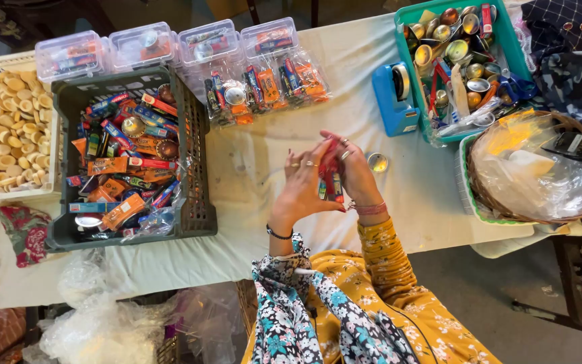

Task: The person sits at a table and picks up small rectangular boxes and a metal cup from a crate. They place these items into a clear plastic bag, seal it, and set it aside. The person then picks up a small red cloth and wipes the boxes and the metal cup before placing them back on the table.

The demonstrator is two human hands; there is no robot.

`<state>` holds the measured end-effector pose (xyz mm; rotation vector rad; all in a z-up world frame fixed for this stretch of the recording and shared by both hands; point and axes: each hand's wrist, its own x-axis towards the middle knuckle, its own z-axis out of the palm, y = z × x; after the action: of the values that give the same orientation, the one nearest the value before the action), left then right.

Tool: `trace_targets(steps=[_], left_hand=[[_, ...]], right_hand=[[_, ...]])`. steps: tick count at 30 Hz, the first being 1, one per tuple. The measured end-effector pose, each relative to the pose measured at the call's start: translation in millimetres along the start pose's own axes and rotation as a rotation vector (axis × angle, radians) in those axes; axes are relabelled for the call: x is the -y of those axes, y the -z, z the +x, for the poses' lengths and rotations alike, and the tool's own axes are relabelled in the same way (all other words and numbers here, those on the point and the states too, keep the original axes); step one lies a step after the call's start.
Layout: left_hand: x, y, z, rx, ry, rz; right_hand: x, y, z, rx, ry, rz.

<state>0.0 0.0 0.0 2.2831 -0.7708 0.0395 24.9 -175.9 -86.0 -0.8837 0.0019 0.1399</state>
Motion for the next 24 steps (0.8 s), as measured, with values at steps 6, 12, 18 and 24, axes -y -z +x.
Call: trace_targets(steps=[6,12,18,24], left_hand=[[11,0,5,-0.255,-0.156,-0.278],[9,0,-1,-0.252,0.039,0.138],[-3,-10,6,-0.118,0.017,0.01],[15,3,2,-0.262,0.024,-0.043]], right_hand=[[40,-43,-20,0.152,-0.29,0.444],[25,-36,-16,0.055,-0.129,-0.172],[34,-32,-11,0.071,-0.003,-0.075],[50,-46,-26,0.1,-0.214,-0.3]])
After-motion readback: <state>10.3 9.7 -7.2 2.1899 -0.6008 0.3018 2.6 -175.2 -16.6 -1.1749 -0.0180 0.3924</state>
